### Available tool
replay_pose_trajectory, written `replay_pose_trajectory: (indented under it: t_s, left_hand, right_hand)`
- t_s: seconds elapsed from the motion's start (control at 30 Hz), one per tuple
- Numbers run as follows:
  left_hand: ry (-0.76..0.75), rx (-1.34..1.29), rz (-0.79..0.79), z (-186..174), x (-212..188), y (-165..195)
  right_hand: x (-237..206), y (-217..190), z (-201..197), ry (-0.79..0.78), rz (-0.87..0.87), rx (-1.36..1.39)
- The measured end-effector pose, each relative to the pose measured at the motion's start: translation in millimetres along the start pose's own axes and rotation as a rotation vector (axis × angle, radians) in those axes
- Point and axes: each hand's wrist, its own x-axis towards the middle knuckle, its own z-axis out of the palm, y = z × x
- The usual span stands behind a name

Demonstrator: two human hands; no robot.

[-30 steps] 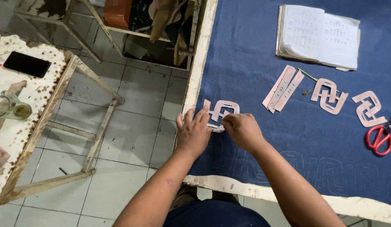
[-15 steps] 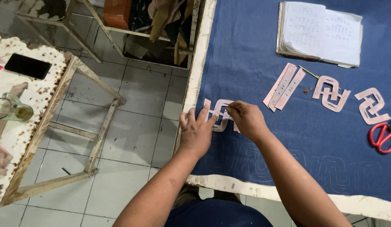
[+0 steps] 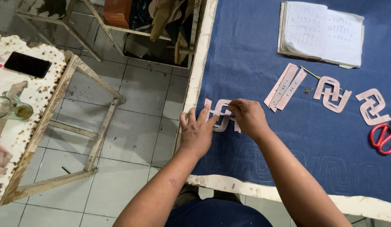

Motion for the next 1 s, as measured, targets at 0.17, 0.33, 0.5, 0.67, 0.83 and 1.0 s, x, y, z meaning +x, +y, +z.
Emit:
replay_pose_trajectory:
  t_s: [0.17,0.33,0.5,0.67,0.83,1.0]
  left_hand:
    - [0.016,-0.037,-0.001,-2.8,-2.7,0.7]
    - [0.018,-0.059,0.001,-3.6,-2.6,0.5]
    - [0.013,-0.023,0.01,0.9,-0.8,-0.9]
    - [0.08,0.012,0.022,5.0,-1.4,-2.3]
    - [0.079,-0.032,0.003,1.2,-1.4,-9.3]
    - [0.109,-0.117,0.024,-1.8,-2.9,-13.7]
  right_hand:
    - [-6.6,7.5,-6.5,-0.034,0.0,-0.035]
    - [-13.2,14.1,-6.0,-0.014,0.034,-0.022]
    - [-24.9,18.5,2.5,0.06,-0.128,-0.021]
    - [-32.9,21.2,2.6,-0.002,0.021,0.009]
    - [-38.1,20.8,6.4,-0.086,0.193,0.088]
    - [-51.8,26.7,15.2,0.03,-0.115,-0.014]
